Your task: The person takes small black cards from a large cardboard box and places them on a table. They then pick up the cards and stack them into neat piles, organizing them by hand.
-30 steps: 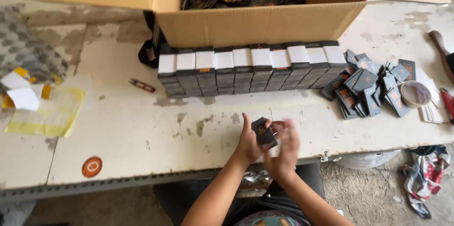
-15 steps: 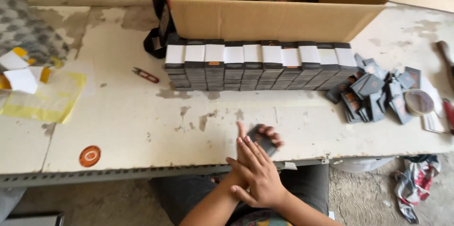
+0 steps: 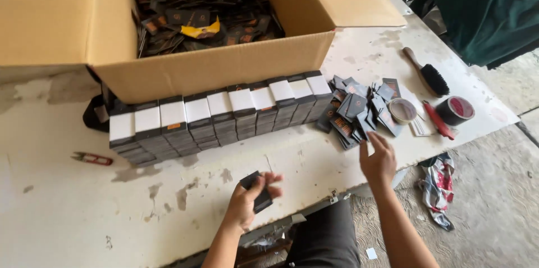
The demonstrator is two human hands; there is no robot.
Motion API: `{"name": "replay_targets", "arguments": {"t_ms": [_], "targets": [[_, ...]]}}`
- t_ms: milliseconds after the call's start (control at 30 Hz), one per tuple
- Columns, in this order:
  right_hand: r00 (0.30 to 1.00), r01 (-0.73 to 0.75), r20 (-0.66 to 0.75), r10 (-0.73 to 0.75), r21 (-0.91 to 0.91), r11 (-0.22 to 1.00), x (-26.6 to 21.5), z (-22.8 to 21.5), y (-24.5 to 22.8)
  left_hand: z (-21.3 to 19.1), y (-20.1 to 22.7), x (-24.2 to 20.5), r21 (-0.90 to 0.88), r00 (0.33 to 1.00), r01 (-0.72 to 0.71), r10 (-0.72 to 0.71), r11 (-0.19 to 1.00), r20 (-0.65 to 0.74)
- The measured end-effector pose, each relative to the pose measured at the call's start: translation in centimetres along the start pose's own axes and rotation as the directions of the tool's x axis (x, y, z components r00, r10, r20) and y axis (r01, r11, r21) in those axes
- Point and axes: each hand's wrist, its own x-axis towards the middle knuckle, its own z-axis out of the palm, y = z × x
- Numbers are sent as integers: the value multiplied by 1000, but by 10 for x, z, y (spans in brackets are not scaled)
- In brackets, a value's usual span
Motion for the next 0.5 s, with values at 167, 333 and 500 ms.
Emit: {"name": "replay_targets", "arguments": {"t_ms": [167,333,500], "targets": [[993,77,-82,-84,-78,994,16,30,41,-36,-19,24,-405,975,34,58,913,215],[919,203,-338,-202,-33,979,6,39,55,-33,-19,24,-480,979,59,43,875,199],[667,471,-632,-394,-52,880,-2,30,39,-22,-11,16,-298,998,41,-25,954,58]]}}
